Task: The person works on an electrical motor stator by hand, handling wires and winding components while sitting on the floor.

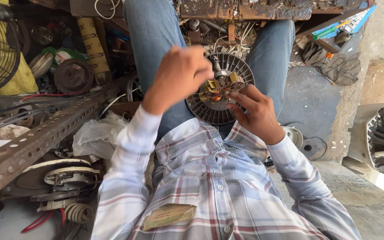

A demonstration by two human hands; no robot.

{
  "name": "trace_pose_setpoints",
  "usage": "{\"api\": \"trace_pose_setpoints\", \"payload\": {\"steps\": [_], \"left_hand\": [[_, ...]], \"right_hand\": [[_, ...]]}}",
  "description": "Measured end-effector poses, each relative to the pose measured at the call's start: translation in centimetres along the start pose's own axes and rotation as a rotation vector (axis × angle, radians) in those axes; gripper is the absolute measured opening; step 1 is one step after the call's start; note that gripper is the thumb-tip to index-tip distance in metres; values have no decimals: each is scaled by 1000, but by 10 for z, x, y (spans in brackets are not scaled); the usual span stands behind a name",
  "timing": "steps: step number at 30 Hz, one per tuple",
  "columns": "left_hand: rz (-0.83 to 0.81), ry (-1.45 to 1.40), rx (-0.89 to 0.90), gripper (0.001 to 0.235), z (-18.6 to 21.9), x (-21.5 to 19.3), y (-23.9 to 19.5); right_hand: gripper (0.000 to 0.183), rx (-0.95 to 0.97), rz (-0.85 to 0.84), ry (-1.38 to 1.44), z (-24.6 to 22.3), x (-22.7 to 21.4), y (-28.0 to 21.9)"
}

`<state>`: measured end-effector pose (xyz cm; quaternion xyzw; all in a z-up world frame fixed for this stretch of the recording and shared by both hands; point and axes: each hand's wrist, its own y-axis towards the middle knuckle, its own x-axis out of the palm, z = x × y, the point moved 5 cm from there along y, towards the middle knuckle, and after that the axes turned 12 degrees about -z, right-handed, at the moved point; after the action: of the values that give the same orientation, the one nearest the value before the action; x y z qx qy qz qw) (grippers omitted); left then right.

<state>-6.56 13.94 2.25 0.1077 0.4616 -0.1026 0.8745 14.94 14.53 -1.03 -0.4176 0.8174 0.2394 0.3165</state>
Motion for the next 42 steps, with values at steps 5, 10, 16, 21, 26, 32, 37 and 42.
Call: {"api": "trace_pose_setpoints", "payload": {"steps": [5, 10, 16, 21, 26, 32, 37, 42], "left_hand": [[-287, 23, -163, 12, -38, 23, 43], [-246, 135, -226, 14, -51, 30, 47], [-23, 439, -187, 21, -51, 55, 75], [110, 488, -121, 14, -19, 36, 84], [67, 455, -54, 5, 53, 45, 20], [-153, 194, -70, 11, 95, 79, -37], [-84, 19, -10, 14, 88, 70, -63], [-142, -40, 20, 16, 68, 42, -62]], "right_hand": [[25, 5, -131, -24, -5, -18, 20], [25, -83, -213, -4, 0, -20, 21], [17, 207, -8, 340, 78, -23, 38], [15, 144, -384, 634, 114, 9, 102], [18, -78, -387, 795, 123, 11, 96], [17, -100, -410, 533, 97, -4, 79], [13, -167, 337, 101, 42, -18, 22], [27, -136, 46, -49, 7, 8, -4]]}}
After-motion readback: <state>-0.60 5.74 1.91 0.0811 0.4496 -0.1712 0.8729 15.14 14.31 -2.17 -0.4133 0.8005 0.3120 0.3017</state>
